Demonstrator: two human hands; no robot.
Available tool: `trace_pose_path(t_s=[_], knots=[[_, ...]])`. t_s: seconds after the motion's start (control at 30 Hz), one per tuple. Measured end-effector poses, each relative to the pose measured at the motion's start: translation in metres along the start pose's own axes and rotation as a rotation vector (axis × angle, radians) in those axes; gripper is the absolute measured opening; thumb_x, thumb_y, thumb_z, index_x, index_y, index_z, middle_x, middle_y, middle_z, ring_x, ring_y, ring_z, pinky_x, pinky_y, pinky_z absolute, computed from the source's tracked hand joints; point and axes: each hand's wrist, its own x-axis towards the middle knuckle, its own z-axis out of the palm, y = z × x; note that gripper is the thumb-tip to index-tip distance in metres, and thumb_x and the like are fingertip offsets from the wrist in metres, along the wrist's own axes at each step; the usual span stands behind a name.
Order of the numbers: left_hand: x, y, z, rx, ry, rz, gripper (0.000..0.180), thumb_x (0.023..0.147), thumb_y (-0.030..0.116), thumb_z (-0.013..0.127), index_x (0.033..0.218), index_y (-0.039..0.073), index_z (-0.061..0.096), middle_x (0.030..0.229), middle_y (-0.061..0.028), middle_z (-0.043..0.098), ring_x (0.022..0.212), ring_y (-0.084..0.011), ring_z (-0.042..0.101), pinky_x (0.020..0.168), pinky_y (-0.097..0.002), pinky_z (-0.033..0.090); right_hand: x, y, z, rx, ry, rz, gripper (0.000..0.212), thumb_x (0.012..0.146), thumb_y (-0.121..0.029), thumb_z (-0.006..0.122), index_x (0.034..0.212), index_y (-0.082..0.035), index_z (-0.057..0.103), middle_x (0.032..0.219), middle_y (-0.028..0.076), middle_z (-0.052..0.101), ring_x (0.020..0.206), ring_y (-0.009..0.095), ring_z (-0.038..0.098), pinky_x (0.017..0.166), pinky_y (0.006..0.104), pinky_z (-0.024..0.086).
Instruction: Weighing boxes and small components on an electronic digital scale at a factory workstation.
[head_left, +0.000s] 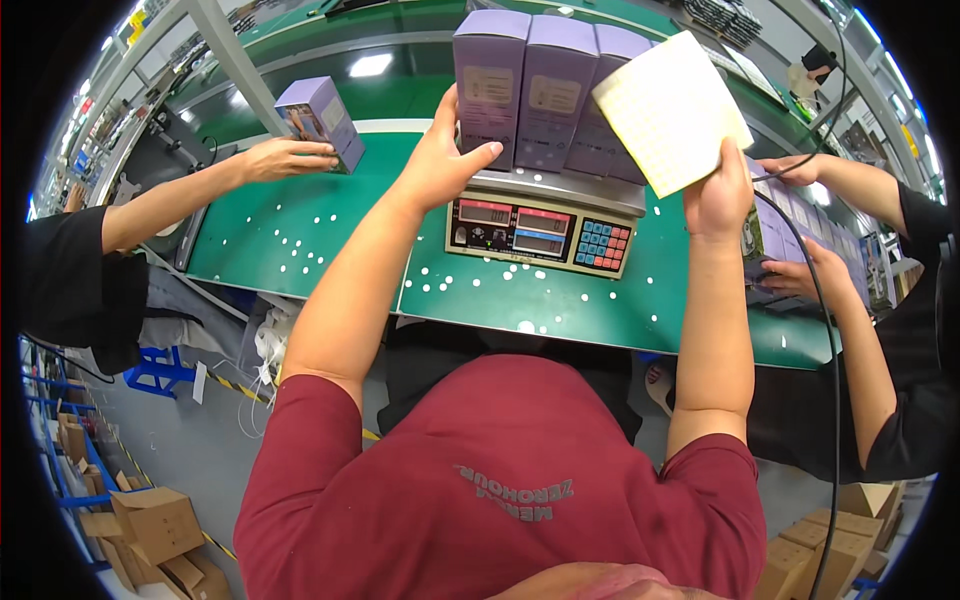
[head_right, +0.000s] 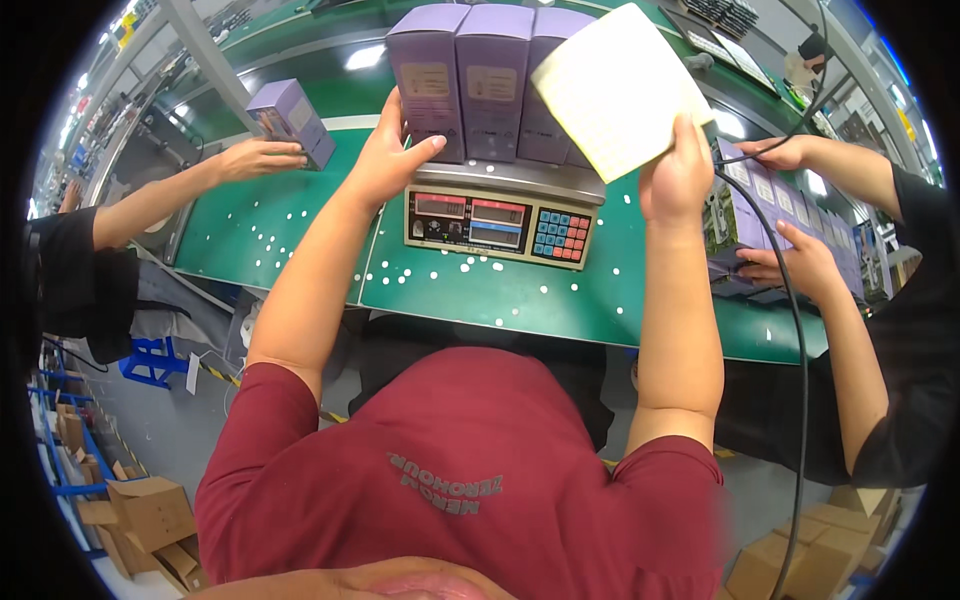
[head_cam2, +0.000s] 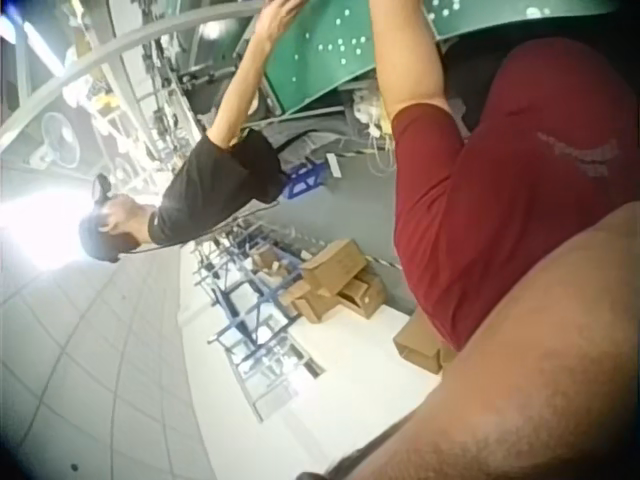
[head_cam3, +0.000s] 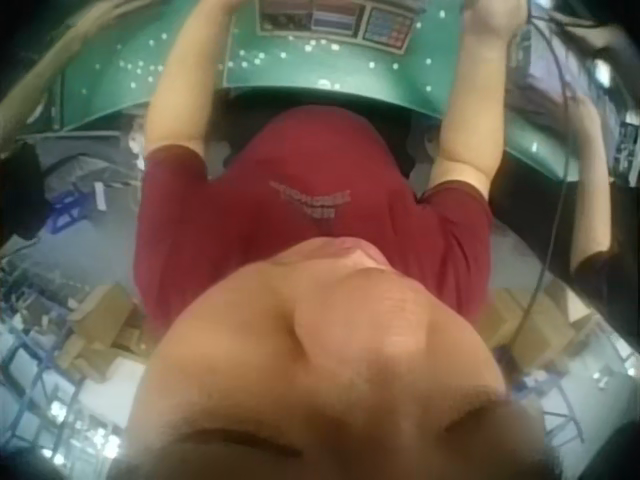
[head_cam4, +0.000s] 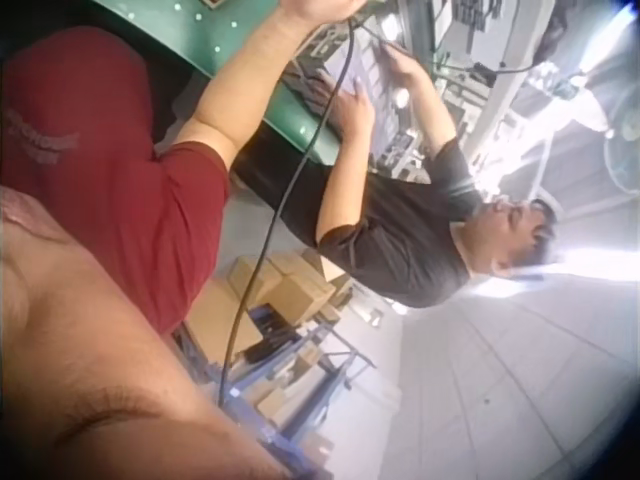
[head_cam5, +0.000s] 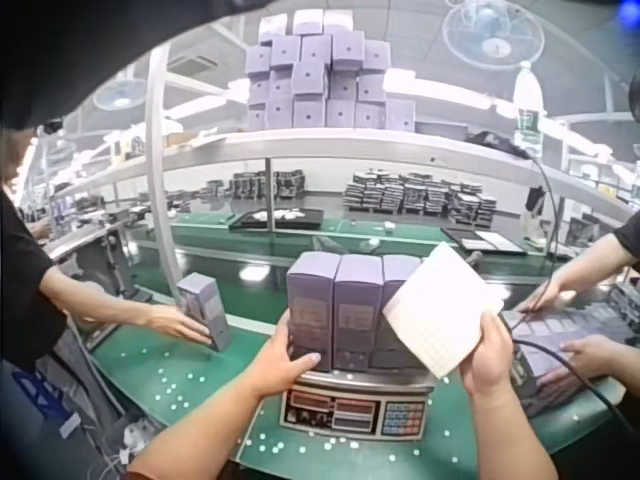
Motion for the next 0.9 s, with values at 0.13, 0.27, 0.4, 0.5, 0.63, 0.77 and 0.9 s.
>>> trace_pose_path(t_s=[0.13, 0.27, 0.4, 0.5, 0.63, 0.77, 0.9], knots=[[-0.031, 0.016, -0.018, 0.222, 0.109, 0.101, 0.094, 0.09, 0.019, 0.078, 0.163, -0.002, 0.023, 0.156, -0.0201, 0.05, 0.146, -0.0301, 0.047, 0.121, -0.0445, 0.037, -0.045, -0.005, -0.021, -0.024, -0.062, -0.243, 0.053, 0.113, -0.028, 0.038, 0.153, 0.008, 0.041, 0.15, 0.023, 0.055, 0.139, 0.037, 0.055, 0.117, 0.0503, 0.044], [-0.108, 0.05, -0.018, -0.027, 0.105, 0.128, 0.086, 0.091, 0.022, 0.079, 0.16, -0.002, 0.033, 0.16, -0.0205, 0.046, 0.147, -0.0297, 0.046, 0.121, -0.044, 0.037, -0.119, 0.005, -0.04, -0.231, -0.375, -0.133, 0.054, 0.109, -0.024, 0.049, 0.151, 0.008, 0.043, 0.146, 0.025, 0.057, 0.135, 0.037, 0.059, 0.111, 0.0485, 0.05], [-0.154, 0.056, 0.007, -0.608, -0.091, -0.129, 0.076, 0.092, 0.024, 0.081, 0.154, -0.002, 0.045, 0.153, -0.0192, 0.053, 0.14, -0.0266, 0.053, 0.116, -0.0403, 0.043, -0.143, 0.011, -0.004, -0.517, -0.916, 0.105, 0.032, 0.103, -0.017, 0.058, 0.12, 0.008, 0.067, 0.112, 0.017, 0.073, 0.102, 0.03, 0.07, 0.091, 0.0383, 0.055], [-0.161, 0.052, 0.008, -0.668, -0.136, -0.277, 0.064, 0.093, 0.021, 0.081, 0.146, -0.002, 0.055, 0.141, -0.0172, 0.063, 0.129, -0.0241, 0.061, 0.108, -0.0372, 0.049, -0.149, 0.029, 0.024, -0.584, -0.938, -0.032, 0.024, 0.097, -0.014, 0.064, 0.111, 0.005, 0.071, 0.1, 0.017, 0.072, 0.09, 0.033, 0.069, 0.083, 0.0396, 0.055], [-0.164, 0.054, 0.006, -0.376, -0.086, -0.349, 0.037, 0.095, 0.014, 0.078, 0.128, -0.002, 0.07, 0.117, -0.0134, 0.075, 0.108, -0.0215, 0.071, 0.094, -0.0339, 0.056, -0.152, 0.031, 0.033, -0.671, -0.936, -0.174, 0.017, 0.093, -0.011, 0.07, 0.103, 0.002, 0.071, 0.097, 0.018, 0.071, 0.088, 0.033, 0.069, 0.082, 0.0388, 0.054], [-0.16, 0.062, 0.004, -0.066, -0.035, -0.137, 0.016, 0.096, 0.005, 0.074, 0.11, -0.001, 0.077, 0.101, -0.0121, 0.079, 0.089, -0.0222, 0.075, 0.082, -0.0337, 0.058, -0.142, 0.016, 0.038, -0.721, -0.847, -0.346, 0.014, 0.088, -0.007, 0.075, 0.1, 0.0, 0.07, 0.097, 0.015, 0.071, 0.089, 0.031, 0.068, 0.082, 0.0384, 0.053], [-0.156, 0.059, 0.004, 0.135, -0.071, 0.084, 0.012, 0.093, -0.002, 0.071, 0.102, 0.0, 0.078, 0.094, -0.0128, 0.079, 0.083, -0.0256, 0.075, 0.077, -0.0344, 0.059, -0.128, -0.01, 0.048, -0.848, -0.909, -0.481, 0.019, 0.08, -0.003, 0.078, 0.097, -0.003, 0.071, 0.096, 0.01, 0.071, 0.088, 0.029, 0.066, 0.079, 0.0388, 0.052]])
